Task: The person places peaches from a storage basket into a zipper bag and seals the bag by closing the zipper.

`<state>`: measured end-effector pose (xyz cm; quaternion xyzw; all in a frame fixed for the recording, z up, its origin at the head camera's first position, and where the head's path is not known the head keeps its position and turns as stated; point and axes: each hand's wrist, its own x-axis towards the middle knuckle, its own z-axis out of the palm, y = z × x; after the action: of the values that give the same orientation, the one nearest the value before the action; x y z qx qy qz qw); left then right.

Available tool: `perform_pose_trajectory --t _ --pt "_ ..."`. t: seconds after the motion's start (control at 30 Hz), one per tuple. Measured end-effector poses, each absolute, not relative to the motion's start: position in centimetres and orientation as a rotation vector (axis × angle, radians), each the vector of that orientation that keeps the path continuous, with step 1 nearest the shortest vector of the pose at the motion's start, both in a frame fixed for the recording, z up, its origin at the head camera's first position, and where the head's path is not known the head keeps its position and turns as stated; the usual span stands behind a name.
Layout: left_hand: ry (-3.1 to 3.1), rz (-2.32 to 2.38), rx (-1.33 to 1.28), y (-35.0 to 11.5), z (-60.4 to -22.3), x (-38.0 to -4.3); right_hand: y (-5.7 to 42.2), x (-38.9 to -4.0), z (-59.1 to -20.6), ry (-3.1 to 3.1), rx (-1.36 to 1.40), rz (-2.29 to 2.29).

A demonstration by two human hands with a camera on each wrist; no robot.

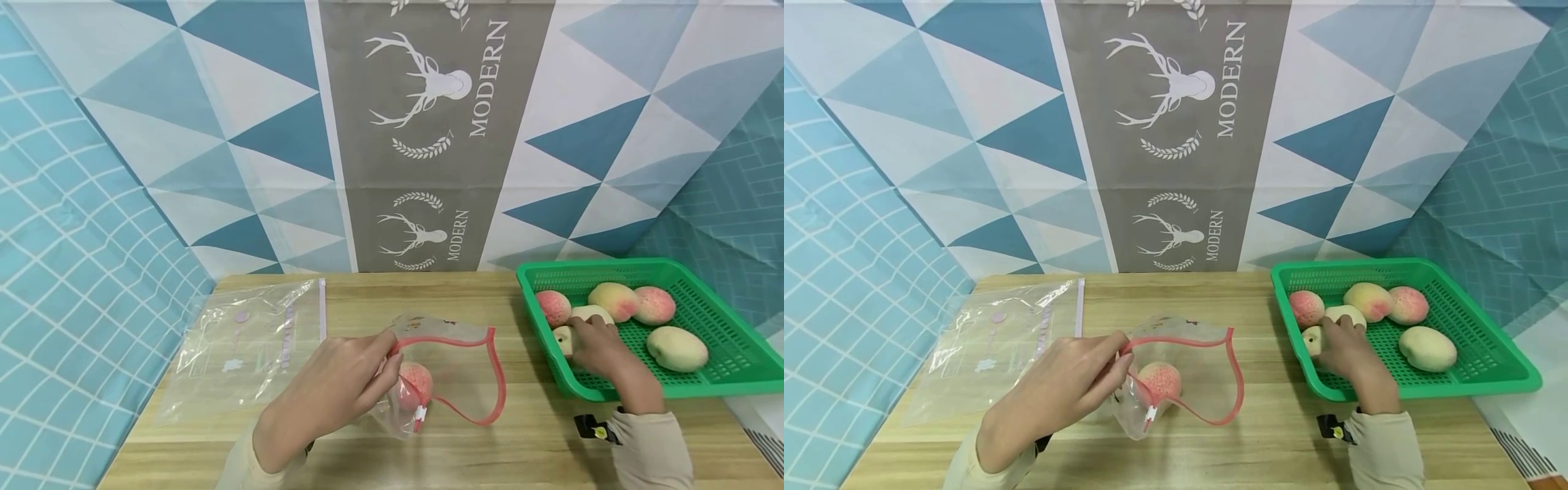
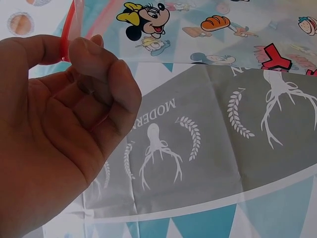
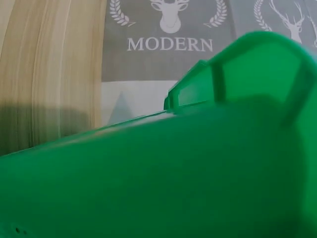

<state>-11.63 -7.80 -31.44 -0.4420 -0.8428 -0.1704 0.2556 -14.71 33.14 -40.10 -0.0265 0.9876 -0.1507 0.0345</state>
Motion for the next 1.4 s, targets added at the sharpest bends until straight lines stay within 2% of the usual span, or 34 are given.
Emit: perform_pose_trajectory --t 0.57,1.4 --pt "-2.295 -0.476 -1.184 -7.8 -31.5 -11.8 33.4 -14.4 -39.4 3.039 -0.099 -0.467" --pt "-2.302 -0.459 -1.205 -7.9 -31.6 -11.7 33.9 -12.4 -35.6 3.328 -0.059 -0.584"
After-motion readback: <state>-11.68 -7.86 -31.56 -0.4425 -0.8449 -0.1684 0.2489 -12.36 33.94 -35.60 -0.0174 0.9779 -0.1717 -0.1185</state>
